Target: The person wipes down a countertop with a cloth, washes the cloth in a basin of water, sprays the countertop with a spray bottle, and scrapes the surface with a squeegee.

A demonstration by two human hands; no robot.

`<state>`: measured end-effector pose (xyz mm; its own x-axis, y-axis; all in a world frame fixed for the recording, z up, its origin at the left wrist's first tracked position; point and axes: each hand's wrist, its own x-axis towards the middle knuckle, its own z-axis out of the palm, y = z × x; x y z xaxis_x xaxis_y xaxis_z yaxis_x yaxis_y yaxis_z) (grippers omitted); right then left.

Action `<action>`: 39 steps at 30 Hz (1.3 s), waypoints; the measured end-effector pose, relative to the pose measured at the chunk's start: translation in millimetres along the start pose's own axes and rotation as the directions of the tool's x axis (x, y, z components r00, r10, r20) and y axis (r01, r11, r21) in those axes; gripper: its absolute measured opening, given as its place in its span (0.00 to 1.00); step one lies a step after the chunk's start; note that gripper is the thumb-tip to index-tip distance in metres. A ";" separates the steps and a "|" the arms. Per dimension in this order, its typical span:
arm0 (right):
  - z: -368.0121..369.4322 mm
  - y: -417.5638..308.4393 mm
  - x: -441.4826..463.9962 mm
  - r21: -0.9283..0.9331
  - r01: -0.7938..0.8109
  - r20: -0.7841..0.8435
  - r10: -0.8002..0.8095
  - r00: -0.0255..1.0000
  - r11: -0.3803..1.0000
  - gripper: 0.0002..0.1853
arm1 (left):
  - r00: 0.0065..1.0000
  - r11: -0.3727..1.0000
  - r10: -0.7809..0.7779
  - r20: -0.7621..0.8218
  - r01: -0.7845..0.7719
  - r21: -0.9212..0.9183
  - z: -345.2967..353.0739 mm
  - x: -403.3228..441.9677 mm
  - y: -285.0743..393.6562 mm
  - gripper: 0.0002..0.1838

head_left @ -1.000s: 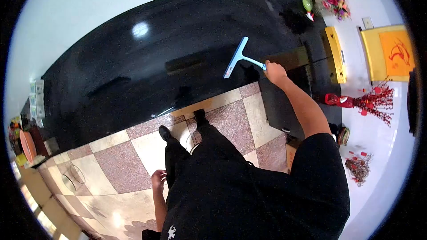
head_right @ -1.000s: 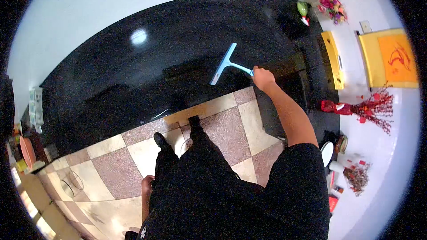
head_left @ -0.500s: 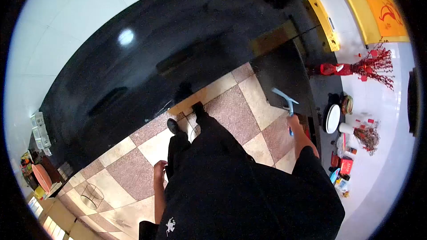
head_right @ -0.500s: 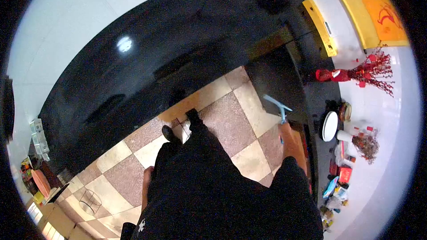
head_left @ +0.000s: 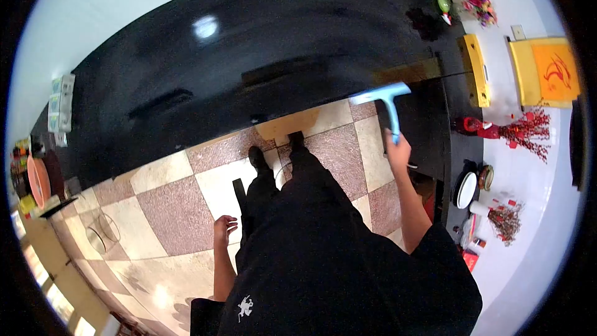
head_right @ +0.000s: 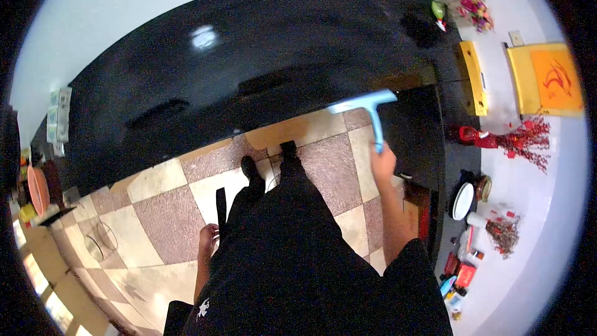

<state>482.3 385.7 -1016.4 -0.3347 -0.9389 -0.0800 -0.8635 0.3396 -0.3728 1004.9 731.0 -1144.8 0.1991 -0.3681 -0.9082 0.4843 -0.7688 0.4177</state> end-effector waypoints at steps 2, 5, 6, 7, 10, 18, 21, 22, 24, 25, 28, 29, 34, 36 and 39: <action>18.7 -84.0 -7.4 0.055 0.293 0.154 -0.298 0.942 0.955 0.18 | 0.996 0.998 -0.063 -0.065 0.062 -0.022 -6.5 -10.0 -16.7 0.13; 66.7 -197.7 -18.9 -0.011 0.670 0.387 -0.614 0.687 0.743 0.10 | 0.990 0.992 -0.114 -0.085 0.109 -0.068 -13.1 -16.9 -38.3 0.14; 83.1 -228.3 -23.7 -0.030 0.767 0.447 -0.678 0.584 0.642 0.10 | 0.992 0.993 -0.101 -0.081 0.096 -0.065 -14.3 -19.7 -44.3 0.14; 95.5 -250.5 -24.3 -0.041 0.848 0.504 -0.722 0.474 0.528 0.10 | 0.993 0.995 -0.086 -0.075 0.082 -0.060 -15.1 -22.7 -50.5 0.14; 127.7 -270.5 -6.0 -0.037 0.941 0.612 -0.737 0.288 0.336 0.11 | 0.994 0.985 -0.072 -0.085 0.058 -0.164 -16.4 -30.7 -65.8 0.12; 34.9 -19.3 82.7 -0.344 0.588 0.537 -0.361 0.763 0.732 0.11 | 0.999 0.994 0.034 -0.020 -0.036 -0.107 -2.2 -52.6 -113.2 0.15; -47.6 225.6 55.1 -0.649 0.616 0.701 0.036 0.712 0.446 0.20 | 1.000 0.997 -0.016 -0.014 0.017 0.075 23.6 -62.0 -87.3 0.14; -71.0 277.2 21.6 -0.710 0.476 0.662 0.261 0.703 0.518 0.17 | 1.000 0.987 -0.007 -0.002 0.007 0.162 30.4 -65.9 -78.2 0.14; -80.7 311.7 -56.6 -0.665 -0.276 0.408 0.646 0.645 0.694 0.12 | 0.999 0.975 -0.038 0.028 0.031 0.220 33.3 -41.4 -66.2 0.14; -67.4 322.2 -88.7 -0.485 -0.585 0.344 0.756 0.557 0.651 0.12 | 0.998 0.971 -0.061 0.020 0.055 0.233 39.2 -36.1 -63.6 0.14; -34.0 260.7 -115.5 0.082 -0.834 0.433 0.734 0.524 0.546 0.14 | 0.997 0.942 -0.071 -0.042 0.080 0.326 94.5 -36.4 -3.8 0.14; -31.5 217.3 -104.9 0.264 -0.826 0.473 0.680 0.561 0.498 0.12 | 0.994 0.914 -0.110 -0.017 0.107 0.392 102.0 -20.5 5.8 0.14; -6.5 158.7 4.0 0.583 -0.308 0.067 0.334 0.940 0.751 0.13 | 0.996 0.945 -0.027 0.086 -0.002 0.328 146.4 35.9 59.4 0.17; -49.9 102.8 53.1 0.637 -0.285 0.091 0.297 0.951 0.717 0.15 | 0.983 0.923 0.063 0.174 -0.124 0.364 160.1 41.6 79.0 0.17; -66.8 90.8 106.3 0.350 -0.204 0.028 0.208 0.978 0.914 0.19 | 0.975 0.890 0.086 0.206 -0.168 0.424 176.2 44.3 97.6 0.15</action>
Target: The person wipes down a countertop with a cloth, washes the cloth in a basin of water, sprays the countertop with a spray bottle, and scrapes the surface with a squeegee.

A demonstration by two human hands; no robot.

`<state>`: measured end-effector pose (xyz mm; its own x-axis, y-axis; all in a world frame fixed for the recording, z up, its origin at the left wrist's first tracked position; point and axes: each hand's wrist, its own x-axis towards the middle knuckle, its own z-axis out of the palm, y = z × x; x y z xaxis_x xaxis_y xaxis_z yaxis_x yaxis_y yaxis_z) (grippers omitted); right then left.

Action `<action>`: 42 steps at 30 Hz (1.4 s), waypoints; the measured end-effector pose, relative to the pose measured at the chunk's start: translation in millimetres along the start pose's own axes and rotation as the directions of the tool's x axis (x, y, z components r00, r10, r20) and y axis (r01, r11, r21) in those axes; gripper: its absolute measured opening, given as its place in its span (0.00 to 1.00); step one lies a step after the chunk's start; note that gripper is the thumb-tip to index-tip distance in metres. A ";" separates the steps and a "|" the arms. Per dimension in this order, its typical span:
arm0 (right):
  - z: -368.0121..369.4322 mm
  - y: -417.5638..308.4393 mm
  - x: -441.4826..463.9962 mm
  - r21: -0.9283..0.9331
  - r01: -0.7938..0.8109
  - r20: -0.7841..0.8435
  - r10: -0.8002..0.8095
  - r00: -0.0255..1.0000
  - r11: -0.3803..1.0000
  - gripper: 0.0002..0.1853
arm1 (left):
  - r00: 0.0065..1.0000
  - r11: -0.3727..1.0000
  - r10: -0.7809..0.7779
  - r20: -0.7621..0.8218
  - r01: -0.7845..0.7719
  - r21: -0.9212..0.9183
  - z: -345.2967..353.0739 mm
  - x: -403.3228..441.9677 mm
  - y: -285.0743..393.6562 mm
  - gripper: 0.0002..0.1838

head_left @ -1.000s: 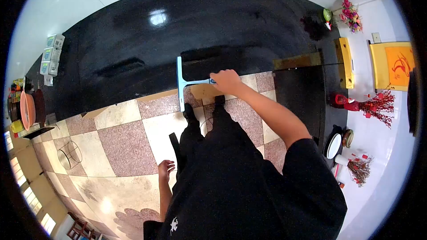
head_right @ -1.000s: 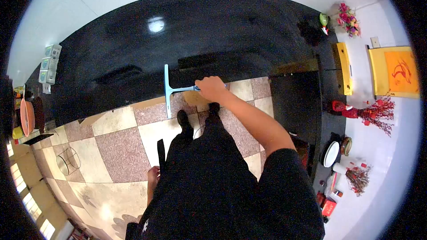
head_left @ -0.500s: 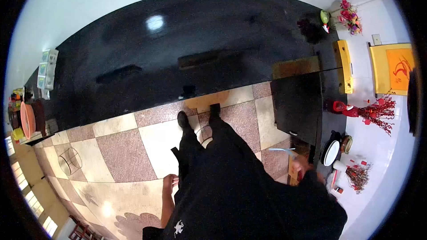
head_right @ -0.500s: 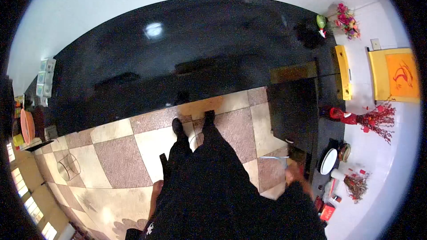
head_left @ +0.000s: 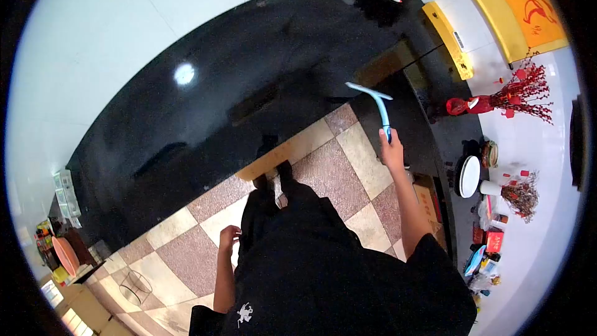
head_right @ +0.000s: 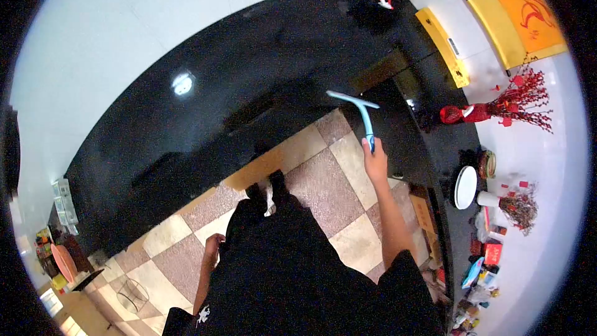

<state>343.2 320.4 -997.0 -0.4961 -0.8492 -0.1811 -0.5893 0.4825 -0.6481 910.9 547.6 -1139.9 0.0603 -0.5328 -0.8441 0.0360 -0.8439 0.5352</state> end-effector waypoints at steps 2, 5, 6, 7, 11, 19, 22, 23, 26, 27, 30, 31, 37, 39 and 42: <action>2.3 -11.8 24.7 -0.181 0.084 -0.014 -0.088 0.996 0.980 0.22 | 0.998 0.998 -0.052 0.023 0.052 -0.027 -1.4 6.7 0.7 0.14; -5.0 -65.4 16.5 -0.152 0.022 0.015 -0.020 1.000 0.988 0.25 | 0.985 0.984 -0.173 0.014 0.173 -0.036 -2.3 6.1 10.8 0.14; 0.8 -59.2 27.2 -0.142 0.033 0.018 -0.031 0.999 0.989 0.25 | 0.979 0.979 -0.201 0.026 0.202 -0.036 -0.2 8.1 12.5 0.14; 5.2 -53.0 38.3 -0.187 0.095 0.003 -0.096 0.995 0.978 0.25 | 0.984 0.983 -0.180 0.007 0.180 -0.023 -0.3 5.5 12.3 0.14; 4.3 -109.0 82.2 -0.182 0.193 0.079 -0.182 0.980 0.964 0.22 | 0.991 0.976 -0.128 -0.031 0.121 -0.180 -4.5 4.6 -8.6 0.12; 49.4 -194.5 312.3 -0.417 0.407 0.196 -0.357 0.913 0.813 0.23 | 0.886 0.868 -0.396 -0.240 0.277 -0.412 52.3 1.7 -66.2 0.08; 72.9 -225.2 400.8 -0.472 0.506 0.203 -0.469 0.859 0.722 0.24 | 0.891 0.866 -0.409 -0.199 0.310 -0.393 109.4 -14.6 -59.2 0.08; 78.9 -237.9 425.3 -0.484 0.536 0.226 -0.493 0.840 0.691 0.25 | 0.892 0.867 -0.411 -0.190 0.318 -0.383 131.9 -23.3 -46.1 0.09; 95.3 -265.6 487.0 -0.500 0.594 0.285 -0.528 0.800 0.630 0.25 | 0.890 0.866 -0.417 -0.183 0.328 -0.379 185.0 -41.9 -10.7 0.09; 101.2 -269.1 505.4 -0.513 0.602 0.290 -0.536 0.793 0.612 0.25 | 0.892 0.865 -0.416 -0.179 0.328 -0.378 198.9 -45.5 -1.5 0.09; 107.4 -276.3 539.1 -0.508 0.663 0.343 -0.577 0.742 0.551 0.25 | 0.893 0.864 -0.416 -0.171 0.329 -0.381 227.1 -49.8 22.1 0.09; 105.2 -278.3 541.9 -0.497 0.662 0.365 -0.558 0.746 0.560 0.25 | 0.893 0.865 -0.416 -0.171 0.330 -0.377 232.7 -50.2 27.8 0.09; 69.1 -245.0 521.1 -0.461 0.695 0.429 -0.547 0.719 0.552 0.25 | 0.904 0.873 -0.404 -0.143 0.334 -0.356 246.9 -43.7 41.8 0.09; 42.5 -224.7 489.4 -0.502 0.659 0.420 -0.508 0.752 0.560 0.24 | 0.911 0.879 -0.394 -0.121 0.335 -0.338 243.7 -36.1 40.1 0.10; 0.3 -182.3 436.7 -0.507 0.651 0.425 -0.493 0.759 0.564 0.25 | 0.923 0.890 -0.377 -0.078 0.338 -0.306 235.6 -18.6 29.0 0.10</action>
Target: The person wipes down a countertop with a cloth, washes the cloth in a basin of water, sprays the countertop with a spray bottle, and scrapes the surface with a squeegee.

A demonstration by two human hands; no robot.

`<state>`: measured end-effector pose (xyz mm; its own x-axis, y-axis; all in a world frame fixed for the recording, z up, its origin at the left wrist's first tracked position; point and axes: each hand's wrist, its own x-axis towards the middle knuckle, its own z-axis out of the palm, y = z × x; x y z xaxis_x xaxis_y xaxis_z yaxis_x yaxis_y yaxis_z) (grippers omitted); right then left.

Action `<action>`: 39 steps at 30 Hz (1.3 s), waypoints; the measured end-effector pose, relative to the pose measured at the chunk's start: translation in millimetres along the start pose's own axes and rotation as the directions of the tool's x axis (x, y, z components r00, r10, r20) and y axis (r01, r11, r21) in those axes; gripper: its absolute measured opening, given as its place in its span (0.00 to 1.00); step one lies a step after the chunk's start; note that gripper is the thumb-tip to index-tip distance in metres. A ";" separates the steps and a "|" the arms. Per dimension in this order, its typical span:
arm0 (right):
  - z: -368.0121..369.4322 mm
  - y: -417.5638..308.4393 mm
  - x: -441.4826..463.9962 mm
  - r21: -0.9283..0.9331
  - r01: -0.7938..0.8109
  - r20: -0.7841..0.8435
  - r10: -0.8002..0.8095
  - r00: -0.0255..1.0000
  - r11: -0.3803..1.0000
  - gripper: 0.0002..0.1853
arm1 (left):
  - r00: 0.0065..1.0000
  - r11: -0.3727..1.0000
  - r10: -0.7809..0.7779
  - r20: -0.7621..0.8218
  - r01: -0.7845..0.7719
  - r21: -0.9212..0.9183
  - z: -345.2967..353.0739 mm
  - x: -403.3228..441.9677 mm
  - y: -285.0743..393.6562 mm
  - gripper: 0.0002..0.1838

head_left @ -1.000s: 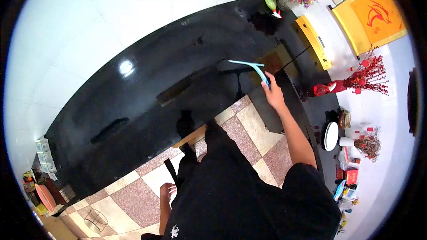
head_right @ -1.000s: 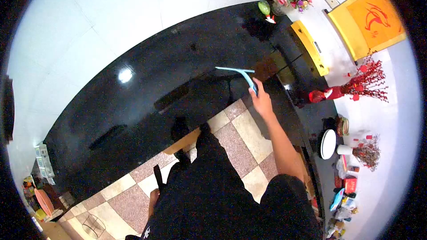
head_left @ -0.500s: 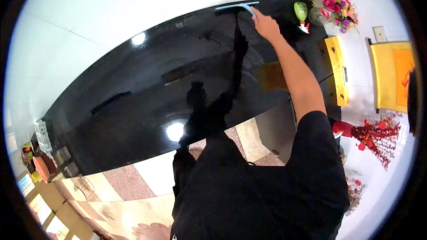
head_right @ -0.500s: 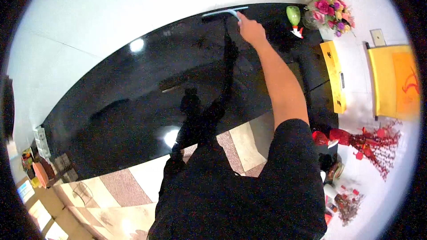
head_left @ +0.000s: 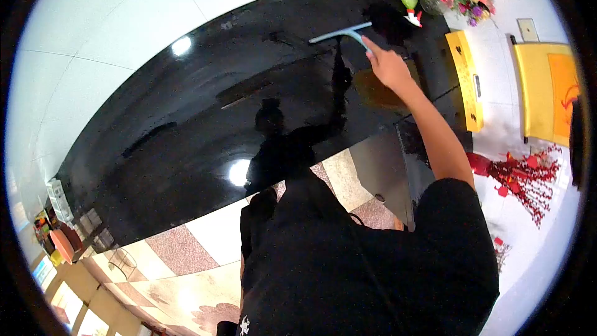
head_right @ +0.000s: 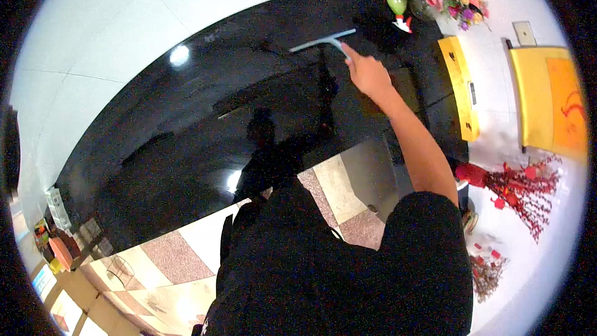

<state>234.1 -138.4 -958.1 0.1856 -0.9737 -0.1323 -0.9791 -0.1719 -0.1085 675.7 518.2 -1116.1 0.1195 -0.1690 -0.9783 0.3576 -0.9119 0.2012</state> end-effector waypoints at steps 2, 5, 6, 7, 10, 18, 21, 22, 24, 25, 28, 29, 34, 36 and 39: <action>0.1 3.0 -58.8 0.043 -0.048 0.046 0.046 0.998 0.998 0.26 | 0.999 1.000 0.003 0.037 -0.003 0.024 -5.8 21.5 -4.8 0.10; 7.2 -5.2 -167.3 -0.016 -0.155 0.101 0.155 0.983 0.988 0.28 | 0.994 0.999 0.009 0.108 -0.013 0.036 -16.0 66.6 -9.0 0.10; 6.4 -9.3 -208.1 0.010 -0.235 0.200 0.228 0.953 0.972 0.29 | 0.991 1.000 0.013 0.134 -0.014 0.008 -19.9 84.6 -8.6 0.10; 4.8 -16.6 -252.9 0.007 -0.303 0.271 0.290 0.918 0.953 0.29 | 0.989 0.999 0.027 0.147 -0.031 0.029 -26.7 102.0 -6.5 0.10; 59.2 19.1 -415.1 -0.337 -0.117 0.571 0.302 0.763 0.934 0.24 | 0.979 0.906 0.079 0.188 -0.149 0.396 -35.7 85.0 51.2 0.15; 196.5 -17.9 -720.8 -0.242 -0.694 0.590 0.670 0.450 0.678 0.29 | 0.965 0.895 0.173 0.199 -0.238 0.377 -50.2 69.2 83.6 0.15; 189.3 -38.3 -664.0 -0.165 -0.787 0.413 0.767 0.492 0.594 0.25 | 0.975 0.896 0.104 0.196 -0.177 0.407 -59.6 72.0 79.5 0.16; 178.2 -48.9 -637.5 -0.125 -0.816 0.360 0.793 0.492 0.564 0.22 | 0.975 0.892 0.127 0.182 -0.192 0.409 -60.2 65.8 81.5 0.16; 167.7 -50.8 -596.0 -0.033 -0.838 0.261 0.815 0.518 0.544 0.20 | 0.974 0.880 0.135 0.182 -0.202 0.431 -64.1 64.7 85.5 0.15; 168.5 -46.3 -583.2 0.016 -0.830 0.218 0.808 0.548 0.558 0.19 | 0.972 0.889 0.146 0.186 -0.211 0.406 -67.6 64.8 84.5 0.15; 193.1 -11.0 -558.0 0.101 -0.773 0.208 0.747 0.632 0.626 0.20 | 0.972 0.930 0.162 0.169 -0.208 0.303 -70.8 66.0 87.6 0.14; 200.6 1.3 -552.2 0.117 -0.752 0.229 0.719 0.656 0.649 0.20 | 0.970 0.935 0.179 0.163 -0.220 0.278 -71.7 63.7 85.6 0.14; 144.0 2.3 -495.5 0.186 -0.678 0.227 0.641 0.734 0.711 0.22 | 0.968 0.940 0.193 0.161 -0.230 0.252 -65.0 53.0 71.8 0.13; 92.5 2.5 -467.4 0.202 -0.600 0.274 0.544 0.793 0.774 0.22 | 0.963 0.936 0.217 0.157 -0.251 0.245 -49.5 39.3 66.2 0.11; 26.7 -3.2 -414.5 0.288 -0.593 0.191 0.561 0.805 0.752 0.20 | 0.982 0.991 0.064 0.177 -0.083 0.103 -46.6 79.9 40.2 0.12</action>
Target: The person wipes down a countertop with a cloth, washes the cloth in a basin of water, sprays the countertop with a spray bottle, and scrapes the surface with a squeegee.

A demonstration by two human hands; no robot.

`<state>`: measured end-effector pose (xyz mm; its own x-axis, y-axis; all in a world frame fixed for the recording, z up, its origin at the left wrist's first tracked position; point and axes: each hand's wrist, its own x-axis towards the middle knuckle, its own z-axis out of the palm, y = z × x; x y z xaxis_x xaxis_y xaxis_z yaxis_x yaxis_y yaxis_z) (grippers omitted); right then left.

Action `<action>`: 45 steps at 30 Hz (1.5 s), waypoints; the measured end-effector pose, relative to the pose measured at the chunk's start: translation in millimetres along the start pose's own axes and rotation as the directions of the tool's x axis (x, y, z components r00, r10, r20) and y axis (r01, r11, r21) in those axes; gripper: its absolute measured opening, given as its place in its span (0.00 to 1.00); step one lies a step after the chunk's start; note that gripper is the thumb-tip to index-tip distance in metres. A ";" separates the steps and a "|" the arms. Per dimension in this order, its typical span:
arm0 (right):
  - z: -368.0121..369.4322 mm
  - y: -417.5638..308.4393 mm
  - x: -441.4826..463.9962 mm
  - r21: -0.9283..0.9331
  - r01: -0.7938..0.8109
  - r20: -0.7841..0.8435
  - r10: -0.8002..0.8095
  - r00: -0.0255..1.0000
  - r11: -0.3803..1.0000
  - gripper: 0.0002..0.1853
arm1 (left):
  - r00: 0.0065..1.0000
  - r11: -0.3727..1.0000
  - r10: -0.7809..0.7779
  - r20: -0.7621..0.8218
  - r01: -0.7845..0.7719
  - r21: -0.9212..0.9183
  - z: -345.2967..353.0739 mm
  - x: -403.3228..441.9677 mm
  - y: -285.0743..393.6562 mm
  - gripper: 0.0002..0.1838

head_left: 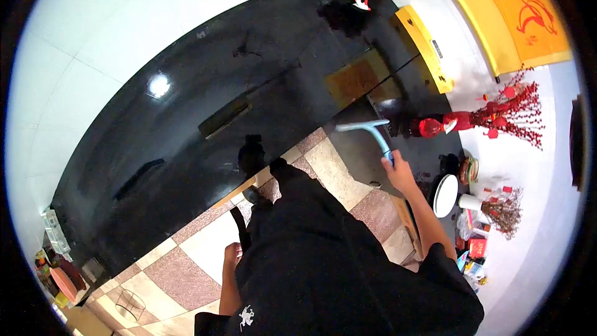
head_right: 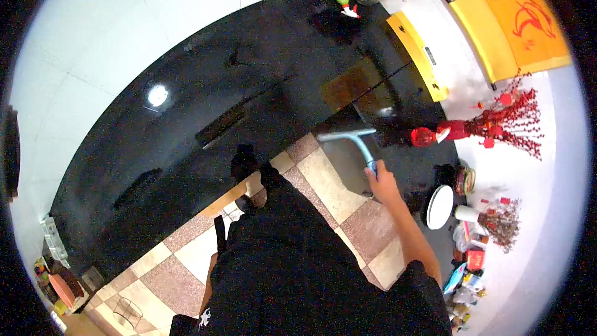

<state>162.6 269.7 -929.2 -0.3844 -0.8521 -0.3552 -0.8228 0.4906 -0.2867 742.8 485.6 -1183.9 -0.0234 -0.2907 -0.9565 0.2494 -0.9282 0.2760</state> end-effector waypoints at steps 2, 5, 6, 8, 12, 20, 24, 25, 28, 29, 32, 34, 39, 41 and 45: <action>-27.5 -32.0 24.4 0.005 0.106 -0.024 -0.106 0.994 0.994 0.19 | 0.999 0.996 0.048 -0.008 -0.047 0.078 -7.7 36.6 -45.0 0.13; -47.6 -87.3 88.4 -0.014 0.319 0.005 -0.319 0.948 0.948 0.17 | 0.998 0.999 -0.010 0.064 0.007 0.052 1.5 58.7 -59.4 0.16; -43.6 -112.2 115.8 0.021 0.361 0.005 -0.361 0.933 0.932 0.16 | 0.997 0.990 -0.026 0.067 0.035 -0.133 21.1 55.7 -57.1 0.16; -26.3 -171.1 175.2 0.054 0.480 -0.030 -0.479 0.877 0.876 0.16 | 0.998 0.959 -0.055 0.026 0.060 -0.277 50.2 30.5 -41.6 0.17; 39.0 -296.0 300.9 -0.005 0.684 -0.142 -0.678 0.722 0.729 0.21 | 0.997 0.916 -0.074 0.017 0.075 -0.393 59.7 -4.1 -66.9 0.18; 85.3 -462.7 396.9 -0.118 0.519 0.121 -0.506 0.854 0.847 0.28 | 0.974 0.893 -0.115 -0.194 0.016 -0.449 119.9 -88.6 -140.3 0.16; 86.6 -467.2 392.1 -0.261 0.540 0.170 -0.512 0.842 0.800 0.20 | 0.965 0.899 -0.142 -0.222 0.031 -0.437 128.5 -113.3 -160.4 0.16; 86.3 -461.7 391.4 -0.276 0.554 0.170 -0.527 0.833 0.786 0.18 | 0.964 0.899 -0.147 -0.224 0.035 -0.437 126.0 -116.9 -165.1 0.16; 72.9 -445.6 357.4 -0.312 0.536 0.217 -0.490 0.844 0.785 0.17 | 0.966 0.904 -0.147 -0.215 0.043 -0.426 111.0 -117.4 -174.6 0.16; 75.2 -428.9 351.0 -0.329 0.535 0.212 -0.491 0.845 0.778 0.17 | 0.968 0.910 -0.144 -0.206 0.048 -0.411 104.2 -115.6 -177.1 0.16; 81.0 -365.4 321.4 -0.396 0.511 0.196 -0.473 0.859 0.763 0.16 | 0.977 0.926 -0.126 -0.174 0.053 -0.374 75.3 -98.8 -182.9 0.16; 75.2 -310.6 265.4 -0.403 0.495 0.205 -0.451 0.869 0.770 0.16 | 0.983 0.934 -0.112 -0.145 0.054 -0.352 42.9 -77.6 -186.9 0.16; 103.5 -88.4 73.4 -0.381 0.420 0.243 -0.349 0.905 0.823 0.31 | 0.987 0.954 -0.146 -0.069 0.121 -0.274 -53.0 3.3 -202.3 0.15; 80.1 -9.1 -10.5 -0.451 0.294 0.352 -0.134 0.926 0.843 0.29 | 0.993 0.977 -0.118 -0.016 0.113 -0.181 -68.0 -19.4 -147.8 0.13; 134.1 237.1 -158.0 -0.570 -0.011 0.591 0.420 0.688 0.821 0.21 | 0.996 0.998 -0.027 -0.086 0.031 0.049 -62.2 -67.9 -46.4 0.18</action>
<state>84.3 545.1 -1060.4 -0.3627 -0.2726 -0.8911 -0.9102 0.3089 0.2759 793.0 562.8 -1137.6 0.0534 -0.2448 -0.9681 0.2008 -0.9471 0.2505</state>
